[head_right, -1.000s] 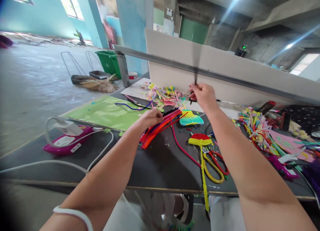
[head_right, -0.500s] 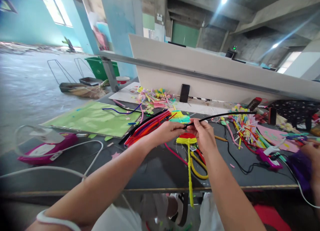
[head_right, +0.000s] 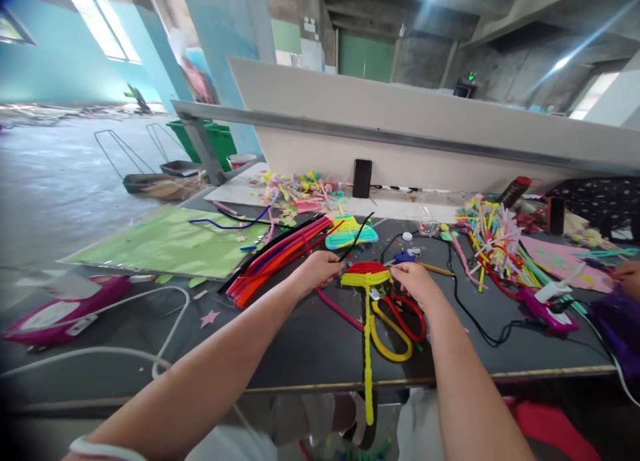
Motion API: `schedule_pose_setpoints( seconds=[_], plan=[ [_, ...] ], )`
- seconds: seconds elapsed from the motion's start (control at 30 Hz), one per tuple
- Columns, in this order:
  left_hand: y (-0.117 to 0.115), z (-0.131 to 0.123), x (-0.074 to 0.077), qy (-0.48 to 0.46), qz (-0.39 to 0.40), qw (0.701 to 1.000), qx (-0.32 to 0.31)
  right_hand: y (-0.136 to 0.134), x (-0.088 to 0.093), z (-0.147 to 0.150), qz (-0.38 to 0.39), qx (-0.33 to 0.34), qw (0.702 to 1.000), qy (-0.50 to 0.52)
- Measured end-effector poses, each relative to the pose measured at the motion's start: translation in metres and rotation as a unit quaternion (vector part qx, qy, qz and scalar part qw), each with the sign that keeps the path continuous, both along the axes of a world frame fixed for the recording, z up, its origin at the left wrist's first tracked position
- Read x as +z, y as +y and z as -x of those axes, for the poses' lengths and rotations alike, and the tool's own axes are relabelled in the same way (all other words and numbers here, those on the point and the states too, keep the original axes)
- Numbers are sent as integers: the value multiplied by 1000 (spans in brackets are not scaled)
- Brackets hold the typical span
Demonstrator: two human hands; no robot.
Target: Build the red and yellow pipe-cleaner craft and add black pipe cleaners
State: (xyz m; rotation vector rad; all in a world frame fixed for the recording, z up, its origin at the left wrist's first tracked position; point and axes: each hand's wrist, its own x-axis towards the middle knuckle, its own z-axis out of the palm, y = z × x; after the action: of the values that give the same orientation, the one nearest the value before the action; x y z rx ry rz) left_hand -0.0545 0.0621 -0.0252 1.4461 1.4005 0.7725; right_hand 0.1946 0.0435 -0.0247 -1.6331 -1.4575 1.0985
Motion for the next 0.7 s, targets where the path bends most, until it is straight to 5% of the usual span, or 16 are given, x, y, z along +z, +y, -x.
schedule_pose_setpoints(
  seconds=[0.13,0.43,0.7],
  plan=[
    [1,-8,-2,13,15,1000,-13,-1,1,5,38,59,995,71],
    [-5,4,2,-144,40,988,-49,-16,14,15,-7,0,982,191],
    [-18,14,13,-207,12,976,-72,-30,24,16,-33,19,963,267]
  ],
)
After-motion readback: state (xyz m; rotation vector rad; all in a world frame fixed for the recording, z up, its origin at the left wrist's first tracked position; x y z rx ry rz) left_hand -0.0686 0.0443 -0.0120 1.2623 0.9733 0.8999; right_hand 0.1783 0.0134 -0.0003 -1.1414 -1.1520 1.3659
